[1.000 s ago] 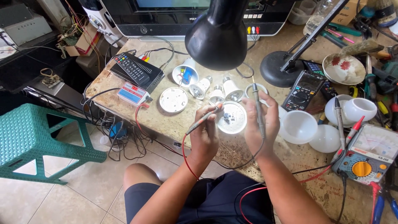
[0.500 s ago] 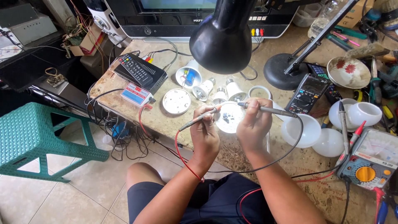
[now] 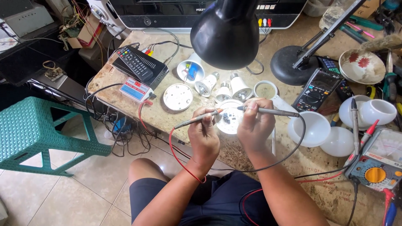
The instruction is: Testing, marking, and soldering components of LED bulbs at a repair bench using a multimeter and soldering iron.
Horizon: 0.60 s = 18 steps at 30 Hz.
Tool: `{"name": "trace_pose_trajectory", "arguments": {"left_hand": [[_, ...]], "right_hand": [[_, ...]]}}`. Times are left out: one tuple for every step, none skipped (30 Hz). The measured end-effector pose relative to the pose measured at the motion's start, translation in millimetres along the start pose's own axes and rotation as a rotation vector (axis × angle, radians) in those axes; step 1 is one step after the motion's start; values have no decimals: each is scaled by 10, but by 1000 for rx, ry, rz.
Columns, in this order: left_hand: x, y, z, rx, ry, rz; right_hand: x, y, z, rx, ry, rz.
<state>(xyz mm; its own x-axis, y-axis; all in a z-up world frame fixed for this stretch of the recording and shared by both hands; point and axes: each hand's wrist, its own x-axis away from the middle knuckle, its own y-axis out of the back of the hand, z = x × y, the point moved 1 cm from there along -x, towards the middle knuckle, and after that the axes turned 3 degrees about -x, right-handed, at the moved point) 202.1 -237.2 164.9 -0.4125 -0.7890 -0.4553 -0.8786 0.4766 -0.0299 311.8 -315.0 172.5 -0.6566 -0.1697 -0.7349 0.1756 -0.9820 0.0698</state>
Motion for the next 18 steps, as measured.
{"name": "trace_pose_trajectory", "arguments": {"left_hand": [[10,4,35,18,1,-17],[19,1,44,18,3,-14],[28,-3,53,28,5,-21],[38,-4,61,38,7,-28],[46,-2,58,39,8,-28],[54,5,54,44,8,-30],[55,14,49,49,6,-34],[54,15,5,49,5,-36],[53,12,-37,37,15,-33],[51,10,-78,26,26,-30],[49,16,-107,26,26,-33],[47,20,-134,22,32,-23],[50,32,-160,16,40,-13],[45,35,-174,14,42,-16],[46,38,-187,12,42,-17],[47,39,-199,9,43,-17],[52,43,-188,9,46,-16],[57,47,-178,15,42,-19]], "right_hand": [[12,-6,-4,-9,19,8],[3,-4,-1,-7,18,7],[-8,0,3,3,37,-7],[-18,2,10,14,57,-21],[-23,14,10,15,57,-20],[-27,24,14,3,48,-14],[-36,25,18,-10,40,-8],[-45,25,46,-12,41,-6],[-56,23,74,-25,42,6],[-68,21,100,-38,43,17],[-77,27,112,-39,44,20],[-86,32,123,-32,47,26],[-86,35,135,-25,48,33],[-76,38,121,-27,46,36],[-62,45,107,-31,37,40],[-47,53,90,-35,27,45],[-39,50,78,-34,24,46],[-32,48,66,-33,29,44]]}}
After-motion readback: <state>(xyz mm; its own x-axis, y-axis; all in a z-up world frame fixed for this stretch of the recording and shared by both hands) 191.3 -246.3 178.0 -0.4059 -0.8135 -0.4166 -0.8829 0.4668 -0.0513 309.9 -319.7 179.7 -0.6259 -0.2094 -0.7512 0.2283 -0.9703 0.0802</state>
